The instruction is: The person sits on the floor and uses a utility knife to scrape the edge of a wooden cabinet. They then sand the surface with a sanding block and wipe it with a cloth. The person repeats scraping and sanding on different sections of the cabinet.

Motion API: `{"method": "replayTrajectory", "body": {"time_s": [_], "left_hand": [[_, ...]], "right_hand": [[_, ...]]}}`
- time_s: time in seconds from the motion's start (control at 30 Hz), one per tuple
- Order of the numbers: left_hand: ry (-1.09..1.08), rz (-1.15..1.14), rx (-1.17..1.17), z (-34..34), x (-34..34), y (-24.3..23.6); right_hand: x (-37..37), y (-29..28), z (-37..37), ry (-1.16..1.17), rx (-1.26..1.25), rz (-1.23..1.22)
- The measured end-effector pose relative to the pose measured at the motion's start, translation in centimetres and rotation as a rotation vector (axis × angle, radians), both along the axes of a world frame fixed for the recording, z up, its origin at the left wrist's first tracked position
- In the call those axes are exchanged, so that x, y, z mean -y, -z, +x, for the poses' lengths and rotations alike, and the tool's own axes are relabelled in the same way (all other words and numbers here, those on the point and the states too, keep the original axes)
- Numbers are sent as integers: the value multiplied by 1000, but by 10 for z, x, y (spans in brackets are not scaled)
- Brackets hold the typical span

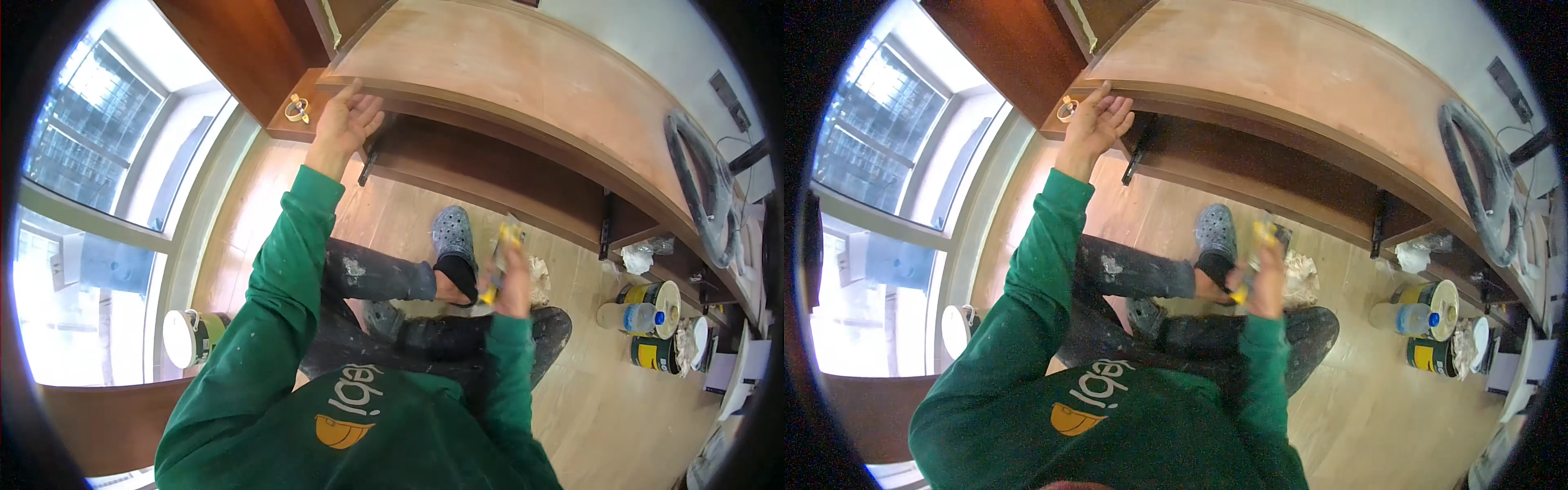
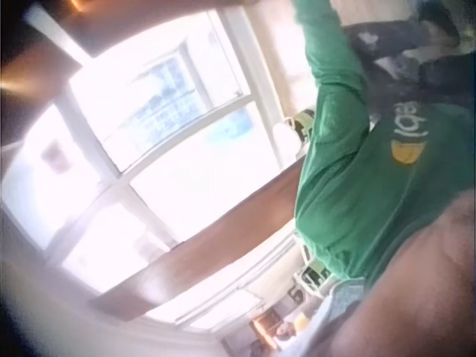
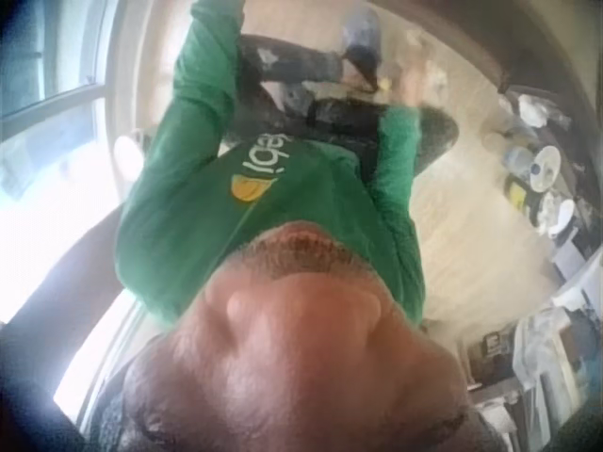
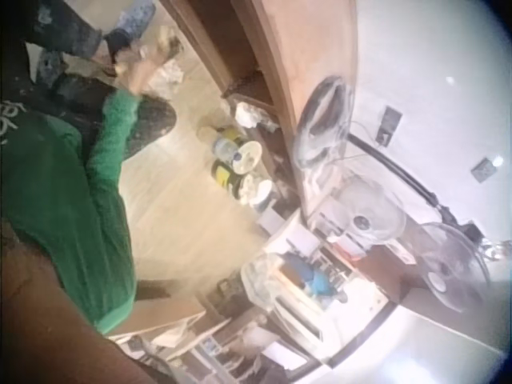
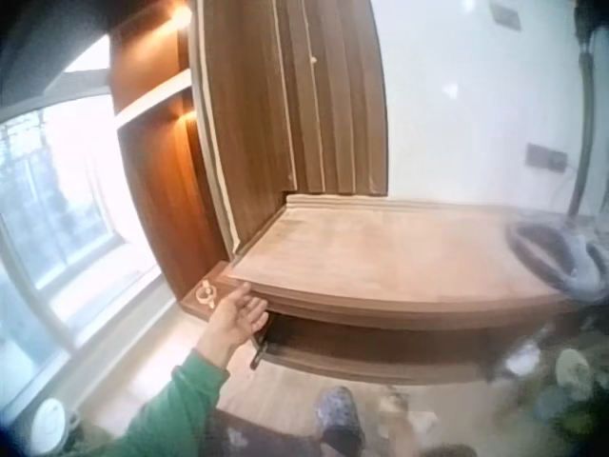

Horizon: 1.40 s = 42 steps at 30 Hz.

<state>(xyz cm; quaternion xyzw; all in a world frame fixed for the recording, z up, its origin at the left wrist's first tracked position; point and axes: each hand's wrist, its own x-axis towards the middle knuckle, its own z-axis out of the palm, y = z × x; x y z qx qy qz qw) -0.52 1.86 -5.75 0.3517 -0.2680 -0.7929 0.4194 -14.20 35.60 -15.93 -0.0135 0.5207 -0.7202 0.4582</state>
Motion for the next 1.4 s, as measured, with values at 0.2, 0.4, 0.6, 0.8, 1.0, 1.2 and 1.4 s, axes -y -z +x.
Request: {"method": "replayTrajectory", "body": {"time_s": [0.2,0.4,0.6,0.8,1.0,1.2,1.4], "left_hand": [[55,-49,78,5,8,2],[45,-160,216,12,1,0],[345,-159,140,28,2,10],[595,-97,-141,34,-17,38],[574,-96,-219,36,-20,44],[589,-202,-212,35,-28,44],[662,-359,-16,36,-18,26]], "right_hand": [[159,-60,58,-284,-95,-221],[205,-76,75,-242,-44,-313],[207,-67,80,-303,26,-413],[195,-55,80,-401,71,-476],[163,-53,94,-405,98,-574],[163,-48,104,-290,4,-549],[165,-61,106,-235,24,-460]]}}
